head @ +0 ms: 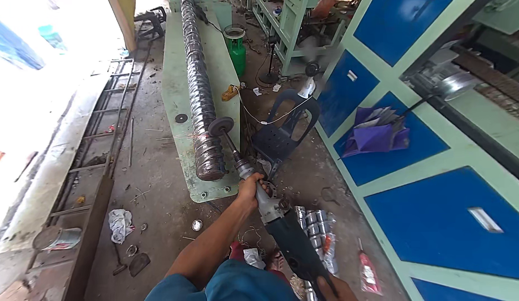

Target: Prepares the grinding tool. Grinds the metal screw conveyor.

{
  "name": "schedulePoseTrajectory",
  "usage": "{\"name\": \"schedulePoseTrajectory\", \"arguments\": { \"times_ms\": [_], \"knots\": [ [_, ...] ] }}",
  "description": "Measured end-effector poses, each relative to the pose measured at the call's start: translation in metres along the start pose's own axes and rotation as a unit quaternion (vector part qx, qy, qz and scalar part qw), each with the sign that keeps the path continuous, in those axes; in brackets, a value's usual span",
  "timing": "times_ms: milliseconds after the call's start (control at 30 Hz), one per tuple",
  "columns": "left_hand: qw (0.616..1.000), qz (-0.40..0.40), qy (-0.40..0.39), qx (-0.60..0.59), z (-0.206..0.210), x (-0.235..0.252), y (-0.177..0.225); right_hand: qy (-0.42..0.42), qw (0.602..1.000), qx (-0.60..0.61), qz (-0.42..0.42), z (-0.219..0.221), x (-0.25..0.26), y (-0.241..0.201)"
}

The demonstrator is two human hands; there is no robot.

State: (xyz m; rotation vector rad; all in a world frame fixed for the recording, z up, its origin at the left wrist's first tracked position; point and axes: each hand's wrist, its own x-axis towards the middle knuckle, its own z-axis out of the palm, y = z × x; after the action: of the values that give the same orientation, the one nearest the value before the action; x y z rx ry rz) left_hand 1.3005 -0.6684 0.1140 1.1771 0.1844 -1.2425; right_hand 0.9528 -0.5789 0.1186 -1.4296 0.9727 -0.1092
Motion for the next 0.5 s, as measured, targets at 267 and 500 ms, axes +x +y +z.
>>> {"name": "schedulePoseTrajectory", "arguments": {
  "times_ms": [267,500],
  "knots": [
    [1.0,0.01,-0.002,-0.027,-0.013,-0.014,0.008,-0.014,1.0,-0.017,-0.007,0.002,-0.006,-0.005],
    [0.999,0.024,-0.014,-0.04,-0.029,-0.025,0.014,-0.017,0.997,-0.072,-0.005,0.008,-0.01,-0.009]
  ]
}}
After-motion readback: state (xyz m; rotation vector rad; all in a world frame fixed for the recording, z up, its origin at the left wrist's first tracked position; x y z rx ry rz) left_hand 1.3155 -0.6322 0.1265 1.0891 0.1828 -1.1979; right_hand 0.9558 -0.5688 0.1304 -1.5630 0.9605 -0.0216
